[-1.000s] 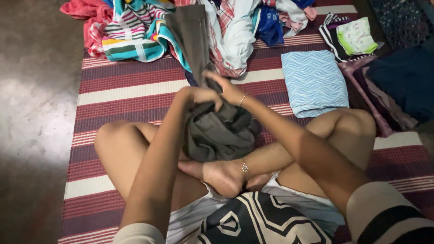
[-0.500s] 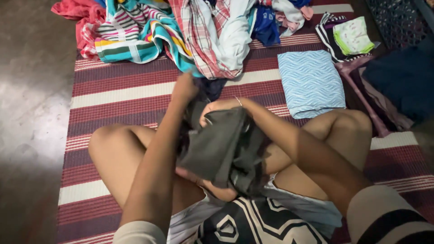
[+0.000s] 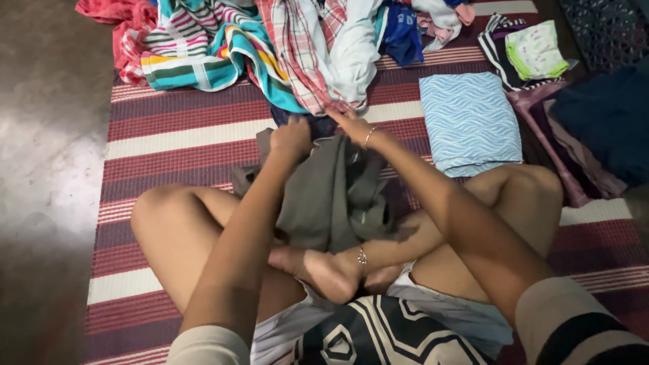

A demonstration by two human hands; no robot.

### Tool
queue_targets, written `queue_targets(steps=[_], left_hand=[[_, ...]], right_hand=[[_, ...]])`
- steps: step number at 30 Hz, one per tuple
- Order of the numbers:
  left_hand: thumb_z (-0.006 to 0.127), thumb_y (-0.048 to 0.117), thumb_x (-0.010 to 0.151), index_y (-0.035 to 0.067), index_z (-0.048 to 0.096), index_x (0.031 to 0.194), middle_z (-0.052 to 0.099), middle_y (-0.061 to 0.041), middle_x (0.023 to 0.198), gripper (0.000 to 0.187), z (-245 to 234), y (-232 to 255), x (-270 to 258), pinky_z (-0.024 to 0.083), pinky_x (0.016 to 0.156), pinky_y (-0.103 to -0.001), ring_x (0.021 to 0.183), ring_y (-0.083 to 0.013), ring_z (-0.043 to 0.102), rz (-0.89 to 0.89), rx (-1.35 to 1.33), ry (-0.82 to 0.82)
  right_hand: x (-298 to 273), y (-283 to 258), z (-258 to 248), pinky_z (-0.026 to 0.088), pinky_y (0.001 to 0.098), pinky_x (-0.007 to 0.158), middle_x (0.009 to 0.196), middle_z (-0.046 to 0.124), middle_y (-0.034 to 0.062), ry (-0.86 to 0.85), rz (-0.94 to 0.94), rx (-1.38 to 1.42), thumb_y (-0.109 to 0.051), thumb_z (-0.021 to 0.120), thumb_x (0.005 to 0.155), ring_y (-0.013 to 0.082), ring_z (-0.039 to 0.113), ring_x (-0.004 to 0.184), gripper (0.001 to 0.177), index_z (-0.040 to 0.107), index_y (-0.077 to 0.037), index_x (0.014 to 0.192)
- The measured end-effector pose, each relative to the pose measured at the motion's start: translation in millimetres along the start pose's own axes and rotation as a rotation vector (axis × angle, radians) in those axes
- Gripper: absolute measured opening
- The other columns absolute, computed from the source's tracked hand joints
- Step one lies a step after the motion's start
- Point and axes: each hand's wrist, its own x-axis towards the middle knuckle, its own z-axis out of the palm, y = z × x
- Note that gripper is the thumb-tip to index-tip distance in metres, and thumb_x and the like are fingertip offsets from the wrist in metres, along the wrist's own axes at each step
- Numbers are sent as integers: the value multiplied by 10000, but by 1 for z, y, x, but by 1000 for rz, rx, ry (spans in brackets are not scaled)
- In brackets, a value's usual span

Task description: The person sits on a mat and folds a pair of dark trousers, smoothing and aligning them before stacking them. They then pick up a red and white checkered cloth and begin folding it.

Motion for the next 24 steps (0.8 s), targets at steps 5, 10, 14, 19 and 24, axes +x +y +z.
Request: queue_targets(steps=[5,10,14,19,24], left_hand=[[585,362,972,297,399,1580,379,-146,1651,638,73,-10,40,450,970,-657,1354,-392,504,156,263,357],[401,441,1052,517,355,1547,263,-99,1696,503,123,-30,76,324,1015,-793,1488,-428,342,145,295,201],[395,623,973,430,268,1593,124,-74,1707,662,69,-11,52,175,1118,-757,1535,-421,173,37,147,-20],[409,590,965,429,284,1602,124,-56,1724,668,75,-14,75,153,1144,-746,1558,-416,132,3,109,9],[506,551,918,430,317,1581,142,-38,1718,700,65,-22,88,199,1164,-699,1550,-421,168,1,66,8]], right_hand=[[-13,-102,-42,398,559,1060,1476,357,298,-13,344,-335,-371,659,936,537,447,1293,734,386,-272,1609],[-4,-100,-38,423,572,1164,1569,433,105,72,509,-642,-355,614,949,389,438,1486,575,532,-381,1518],[3,-58,-27,322,684,1126,1683,264,159,163,241,-717,-422,581,991,462,295,1488,491,530,-392,1478],[16,-86,-56,200,751,1112,1682,104,137,-191,435,-477,-502,537,929,476,148,1504,638,382,-370,1534],[29,-46,-38,195,793,1122,1716,96,159,-205,406,-520,-381,535,990,479,120,1547,624,367,-350,1590]])
